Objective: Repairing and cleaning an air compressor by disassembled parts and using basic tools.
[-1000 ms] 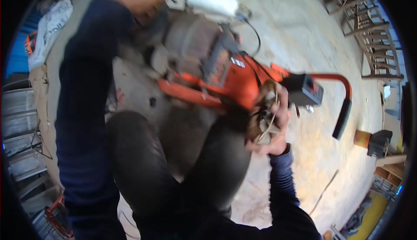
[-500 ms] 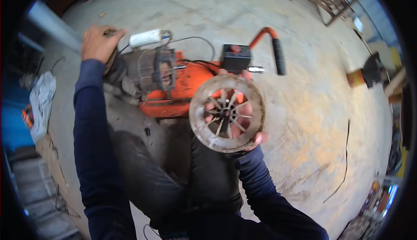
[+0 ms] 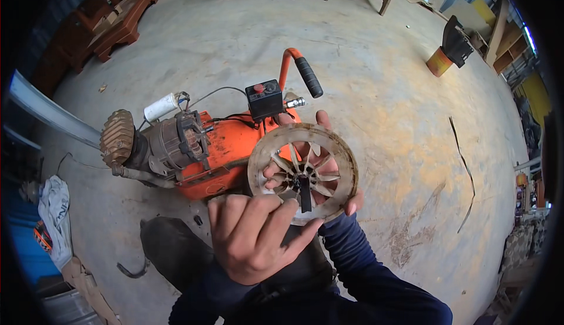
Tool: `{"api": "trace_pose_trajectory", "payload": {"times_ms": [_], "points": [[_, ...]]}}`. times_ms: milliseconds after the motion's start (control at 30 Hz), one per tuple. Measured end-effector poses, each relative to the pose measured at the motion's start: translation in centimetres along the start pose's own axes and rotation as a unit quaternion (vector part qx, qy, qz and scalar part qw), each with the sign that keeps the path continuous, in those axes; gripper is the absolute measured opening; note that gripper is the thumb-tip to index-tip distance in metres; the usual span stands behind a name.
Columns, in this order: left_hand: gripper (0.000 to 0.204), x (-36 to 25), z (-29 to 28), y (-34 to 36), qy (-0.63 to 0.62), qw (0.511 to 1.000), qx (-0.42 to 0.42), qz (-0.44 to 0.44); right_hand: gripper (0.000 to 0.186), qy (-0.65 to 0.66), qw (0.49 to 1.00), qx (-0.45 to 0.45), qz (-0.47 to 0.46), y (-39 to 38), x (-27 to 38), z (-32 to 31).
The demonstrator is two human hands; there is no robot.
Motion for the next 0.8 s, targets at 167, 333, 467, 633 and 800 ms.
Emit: {"api": "trace_pose_trajectory", "payload": {"times_ms": [167,333,467,633,800], "points": [[0.025,-0.2,0.7,-1.8,0.064,0.998,0.0,0.018,0.132,-0.109,0.994,-0.02,0.024,-0.6,0.0,2.1],[0.017,-0.6,1.0,-2.1,0.077,0.996,0.043,0.019,0.129,-0.153,0.988,-0.018,0.031,-1.3,0.7,3.5],[0.012,0.4,0.6,-1.4,-0.039,0.993,0.108,-0.027,0.13,-0.185,0.978,0.099,0.02,-1.1,1.3,4.2],[0.01,2.3,0.4,-0.8,-0.219,0.966,0.097,-0.097,0.123,-0.274,0.951,0.106,0.09,-0.5,2.3,4.5],[0.016,3.7,0.4,-0.5,-0.253,0.946,0.108,-0.17,0.119,-0.352,0.929,0.025,0.107,-1.1,2.4,3.7]]}}
Point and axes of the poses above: each hand's wrist, its own y-axis towards the middle knuckle, its own z-axis out of the palm, x = y × z, the point moved 6 cm from there along y, towards the middle knuckle, and after that the axes turned 5 degrees about -y, right-handed, at the moved point
